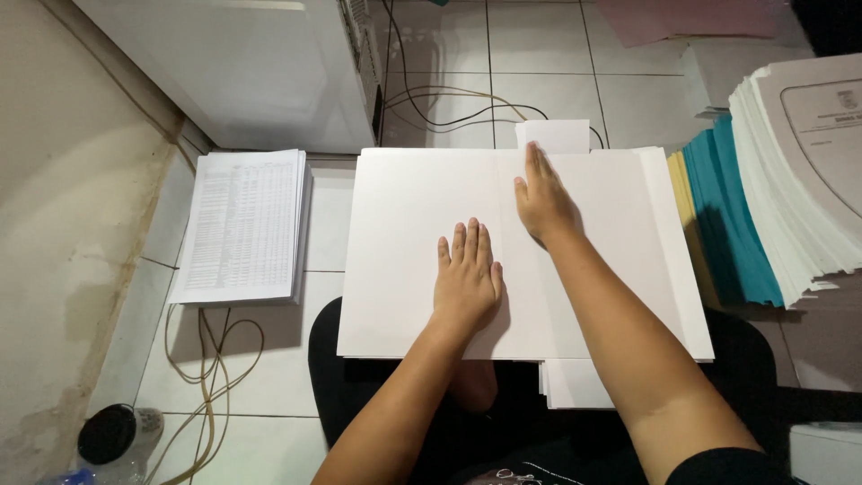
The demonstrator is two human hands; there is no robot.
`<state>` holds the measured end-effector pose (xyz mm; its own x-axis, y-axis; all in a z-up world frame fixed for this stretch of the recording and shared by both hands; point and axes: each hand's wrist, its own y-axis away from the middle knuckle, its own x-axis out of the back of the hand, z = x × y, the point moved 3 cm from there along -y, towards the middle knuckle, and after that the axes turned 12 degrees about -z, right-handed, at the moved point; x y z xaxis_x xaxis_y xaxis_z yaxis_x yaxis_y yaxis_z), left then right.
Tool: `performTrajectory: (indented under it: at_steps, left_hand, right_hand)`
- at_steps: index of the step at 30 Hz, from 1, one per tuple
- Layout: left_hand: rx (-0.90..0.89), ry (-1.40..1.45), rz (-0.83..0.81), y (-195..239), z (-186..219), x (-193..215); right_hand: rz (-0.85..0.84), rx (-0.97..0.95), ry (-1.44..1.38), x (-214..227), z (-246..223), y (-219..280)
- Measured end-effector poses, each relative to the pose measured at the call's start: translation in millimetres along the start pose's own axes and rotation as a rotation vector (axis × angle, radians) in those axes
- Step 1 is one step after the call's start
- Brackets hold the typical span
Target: Manually assembling document sets by placing printed sheets into folders.
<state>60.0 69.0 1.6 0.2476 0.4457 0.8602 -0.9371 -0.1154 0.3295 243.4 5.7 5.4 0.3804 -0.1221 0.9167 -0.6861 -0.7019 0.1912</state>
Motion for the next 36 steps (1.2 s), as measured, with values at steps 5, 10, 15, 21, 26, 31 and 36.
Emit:
performTrajectory:
  at_steps: [5,10,15,21,26,31,36]
  left_hand:
    - [0.045,-0.013,-0.002,-1,2,1]
    - [0.140,-0.042,-0.040,-5,13,5]
    - [0.267,-0.087,-0.036,-46,24,3]
    - [0.308,-0.012,0.029,-112,21,27]
    - [0.338,-0.001,0.170,-182,-2,32]
    - [0.297,-0.044,0.193,-168,8,40]
    - [0.193,-0.097,0.154,-131,30,24]
  right_hand:
    - [0.196,-0.140,0.110,7,91,27]
    - [0.200,-0.156,0.225,10,108,112]
    - [0.187,-0.097,0.256,10,112,136]
    - [0.147,-0.141,0.161,10,109,137]
    - [0.130,-0.156,0.146,12,107,137]
    - [0.118,-0.175,0.144,9,112,134]
    - [0.142,-0.182,0.139,9,112,134]
